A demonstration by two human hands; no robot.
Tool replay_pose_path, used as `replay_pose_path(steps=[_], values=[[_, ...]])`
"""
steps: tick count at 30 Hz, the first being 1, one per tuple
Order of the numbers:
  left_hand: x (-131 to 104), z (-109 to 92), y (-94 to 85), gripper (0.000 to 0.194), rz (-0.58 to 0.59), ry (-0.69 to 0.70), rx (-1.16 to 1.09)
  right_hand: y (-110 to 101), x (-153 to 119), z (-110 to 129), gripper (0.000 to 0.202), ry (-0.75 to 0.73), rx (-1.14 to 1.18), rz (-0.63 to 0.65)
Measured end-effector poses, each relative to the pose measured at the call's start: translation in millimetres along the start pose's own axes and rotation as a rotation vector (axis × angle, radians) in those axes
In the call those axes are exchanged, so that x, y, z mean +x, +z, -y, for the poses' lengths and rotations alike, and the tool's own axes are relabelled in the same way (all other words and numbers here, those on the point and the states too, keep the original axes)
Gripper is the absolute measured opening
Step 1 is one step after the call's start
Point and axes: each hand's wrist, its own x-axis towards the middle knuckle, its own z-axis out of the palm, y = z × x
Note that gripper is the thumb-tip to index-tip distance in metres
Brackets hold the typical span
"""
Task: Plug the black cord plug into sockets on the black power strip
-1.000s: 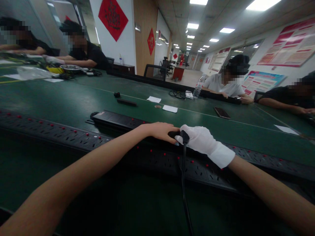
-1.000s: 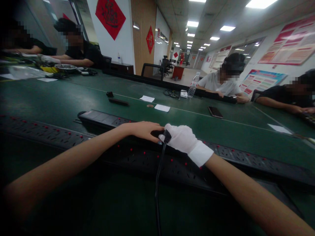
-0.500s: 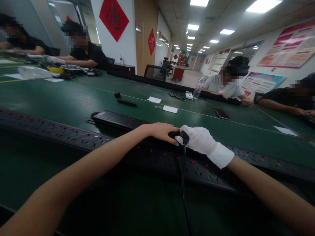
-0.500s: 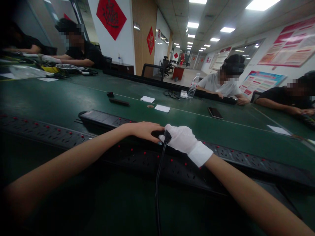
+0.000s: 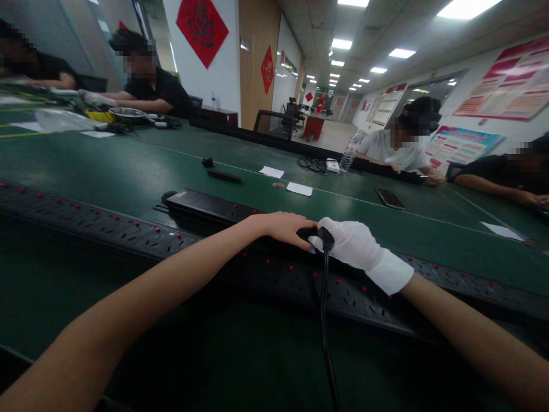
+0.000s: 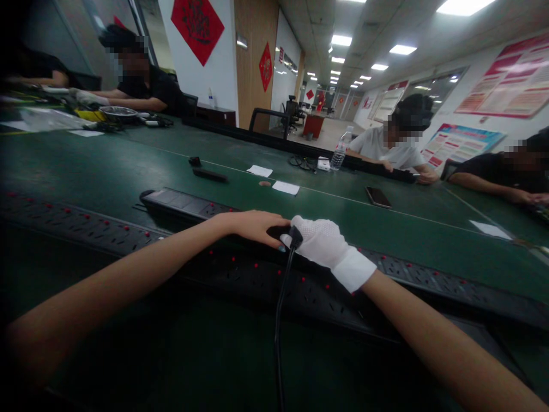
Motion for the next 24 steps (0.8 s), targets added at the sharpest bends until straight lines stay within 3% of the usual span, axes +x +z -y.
replay_pose_path(steps=[24], values=[[-0.4, 0.5, -0.3, 0.073, 0.012, -0.004, -0.015, -0.8, 0.4, 0.1, 0.037, 0.001, 0.013, -0.002]])
